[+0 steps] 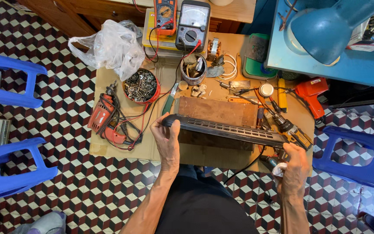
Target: The person disassembles a black induction cooktop on a workbench. They use a power drill to remove screws from the back, then use a flathead screwdriver to pry open the casing. The person removes the front control panel and inspects the device.
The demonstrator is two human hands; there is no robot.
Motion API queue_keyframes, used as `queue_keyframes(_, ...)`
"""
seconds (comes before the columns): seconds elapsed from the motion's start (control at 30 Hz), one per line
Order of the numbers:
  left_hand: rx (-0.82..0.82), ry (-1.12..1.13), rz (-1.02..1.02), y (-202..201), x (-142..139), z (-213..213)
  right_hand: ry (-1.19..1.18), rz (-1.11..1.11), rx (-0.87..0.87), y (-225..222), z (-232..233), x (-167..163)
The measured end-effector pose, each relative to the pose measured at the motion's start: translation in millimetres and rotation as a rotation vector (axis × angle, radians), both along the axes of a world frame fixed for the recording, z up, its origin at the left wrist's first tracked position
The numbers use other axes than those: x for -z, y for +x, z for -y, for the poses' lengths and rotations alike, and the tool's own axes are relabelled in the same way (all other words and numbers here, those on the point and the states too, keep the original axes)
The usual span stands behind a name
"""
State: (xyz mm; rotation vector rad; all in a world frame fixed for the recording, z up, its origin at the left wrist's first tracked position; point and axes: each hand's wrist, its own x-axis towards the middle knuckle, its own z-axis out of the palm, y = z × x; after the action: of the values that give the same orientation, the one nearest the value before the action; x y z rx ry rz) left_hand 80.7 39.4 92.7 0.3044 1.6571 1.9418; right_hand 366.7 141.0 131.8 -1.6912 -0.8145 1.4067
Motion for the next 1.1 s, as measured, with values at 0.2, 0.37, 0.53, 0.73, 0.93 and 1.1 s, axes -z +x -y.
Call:
queue_keyframes(0.2,0.078,-0.204,0.094,5.5,-16.7,22.1,0.078,-0.017,-0.048,12.4,25.6,8.6)
queue_keyframes(0.37,-0.115,-0.18,0.699,-6.6,-16.9,28.4,-0.187,-0.048,-0.002,22.4,33.6,17.1)
queue_keyframes(0.53,-0.039,-0.174,0.966,-12.2,-10.2,51.5,-0.323,-0.086,-0.015,36.5,46.4,33.0)
queue_keyframes(0.73,0.074,-0.135,0.95,-11.3,-0.1,83.5,-0.294,-0.231,-0.134,59.2,74.6,55.2)
queue_keyframes(0.93,0.145,0.02,0.961,-13.0,18.0,100.1,-0.313,-0.324,-0.187,53.4,94.2,57.3)
queue_keyframes(1.1,0.191,0.182,1.019,-20.2,39.5,100.7,-0.346,-0.368,-0.178,40.1,99.1,54.2)
